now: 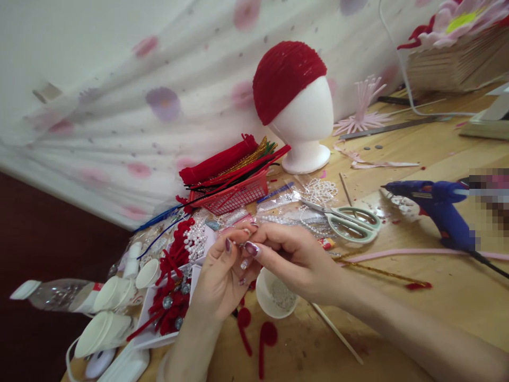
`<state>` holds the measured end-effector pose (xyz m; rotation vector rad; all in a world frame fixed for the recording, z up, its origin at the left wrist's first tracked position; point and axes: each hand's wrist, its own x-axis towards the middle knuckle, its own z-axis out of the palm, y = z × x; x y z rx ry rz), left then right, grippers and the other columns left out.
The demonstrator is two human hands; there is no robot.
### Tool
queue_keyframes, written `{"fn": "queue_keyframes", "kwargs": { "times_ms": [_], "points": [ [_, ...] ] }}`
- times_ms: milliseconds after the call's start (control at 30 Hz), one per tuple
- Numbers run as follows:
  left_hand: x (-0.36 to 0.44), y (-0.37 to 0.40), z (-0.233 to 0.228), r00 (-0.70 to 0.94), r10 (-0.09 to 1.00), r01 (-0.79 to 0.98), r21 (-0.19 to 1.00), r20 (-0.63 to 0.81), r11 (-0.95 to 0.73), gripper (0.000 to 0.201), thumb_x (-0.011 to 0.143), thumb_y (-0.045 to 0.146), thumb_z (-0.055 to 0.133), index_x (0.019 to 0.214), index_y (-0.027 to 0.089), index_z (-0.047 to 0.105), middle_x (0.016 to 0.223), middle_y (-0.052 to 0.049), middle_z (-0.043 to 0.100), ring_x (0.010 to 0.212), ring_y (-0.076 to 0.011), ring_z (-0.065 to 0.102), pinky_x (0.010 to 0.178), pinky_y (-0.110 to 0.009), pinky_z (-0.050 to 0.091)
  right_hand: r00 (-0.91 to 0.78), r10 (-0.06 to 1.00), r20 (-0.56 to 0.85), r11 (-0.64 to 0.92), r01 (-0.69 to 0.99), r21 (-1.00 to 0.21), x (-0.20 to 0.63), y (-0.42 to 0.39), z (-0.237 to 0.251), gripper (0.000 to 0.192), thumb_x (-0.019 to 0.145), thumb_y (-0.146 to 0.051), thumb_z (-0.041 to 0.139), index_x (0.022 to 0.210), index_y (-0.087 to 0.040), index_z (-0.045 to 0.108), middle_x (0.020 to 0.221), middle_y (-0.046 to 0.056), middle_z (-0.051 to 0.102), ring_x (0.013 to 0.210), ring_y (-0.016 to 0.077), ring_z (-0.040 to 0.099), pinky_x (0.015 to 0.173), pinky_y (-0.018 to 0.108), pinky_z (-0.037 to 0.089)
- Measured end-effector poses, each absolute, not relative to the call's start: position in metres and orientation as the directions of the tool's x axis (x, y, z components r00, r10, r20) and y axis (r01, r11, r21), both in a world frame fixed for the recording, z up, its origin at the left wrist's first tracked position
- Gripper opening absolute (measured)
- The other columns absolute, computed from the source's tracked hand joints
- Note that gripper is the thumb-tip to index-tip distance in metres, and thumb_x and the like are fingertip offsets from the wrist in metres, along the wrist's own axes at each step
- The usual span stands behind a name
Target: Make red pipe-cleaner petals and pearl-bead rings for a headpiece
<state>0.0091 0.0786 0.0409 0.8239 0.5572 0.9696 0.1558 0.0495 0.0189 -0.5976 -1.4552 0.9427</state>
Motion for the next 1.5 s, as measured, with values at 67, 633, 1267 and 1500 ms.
{"fn": "queue_keyframes", "kwargs": {
  "times_ms": [67,633,1267,1500],
  "points": [
    [0.009,0.079,0.041,0.471,0.880,-0.485,0.815,-0.061,0.316,0.017,0.064,0.027,0.093,0.074,0.024,0.080,0.088,0.004,0.080,0.053,-0.0041,0.064,0.040,-0.009,0.046,-0.119,0.817,0.564,0.546,-0.157,-0.823,0.156,0.050,0.019,0.022,0.096,-0.024,0.050,0.076,-0.016,0.058,0.067,0.000,0.053,0.059,0.0123,0.046,0.054,0.026,0.035],
    [0.009,0.078,0.041,0.532,0.845,-0.493,0.795,-0.044,0.352,0.014,0.067,0.025,0.091,0.076,0.026,0.081,0.074,0.005,0.076,0.052,-0.0027,0.060,0.049,-0.008,0.050,-0.136,0.854,0.503,0.486,-0.139,-0.863,0.156,0.049,0.020,0.023,0.094,-0.026,0.048,0.079,-0.015,0.060,0.067,0.001,0.053,0.057,0.0134,0.044,0.053,0.028,0.033],
    [0.008,0.078,0.041,0.505,0.862,-0.446,0.839,-0.052,0.312,0.020,0.069,0.028,0.091,0.086,0.025,0.083,0.080,-0.001,0.079,0.055,-0.0039,0.056,0.047,-0.010,0.044,-0.148,0.835,0.530,0.501,-0.195,-0.844,0.161,0.052,0.022,0.029,0.102,-0.034,0.046,0.078,-0.019,0.055,0.070,-0.003,0.044,0.064,0.0130,0.040,0.057,0.026,0.034],
    [0.009,0.077,0.041,0.451,0.880,-0.344,0.939,0.146,0.020,0.021,0.081,0.034,0.080,0.099,0.024,0.082,0.121,-0.010,0.071,0.060,-0.0049,0.053,0.045,-0.012,0.042,-0.185,0.887,0.423,0.299,-0.467,-0.832,0.159,0.054,0.013,0.034,0.103,-0.047,0.047,0.086,-0.019,0.056,0.064,-0.007,0.034,0.053,0.0103,0.025,0.049,0.025,0.023]
  ]
}}
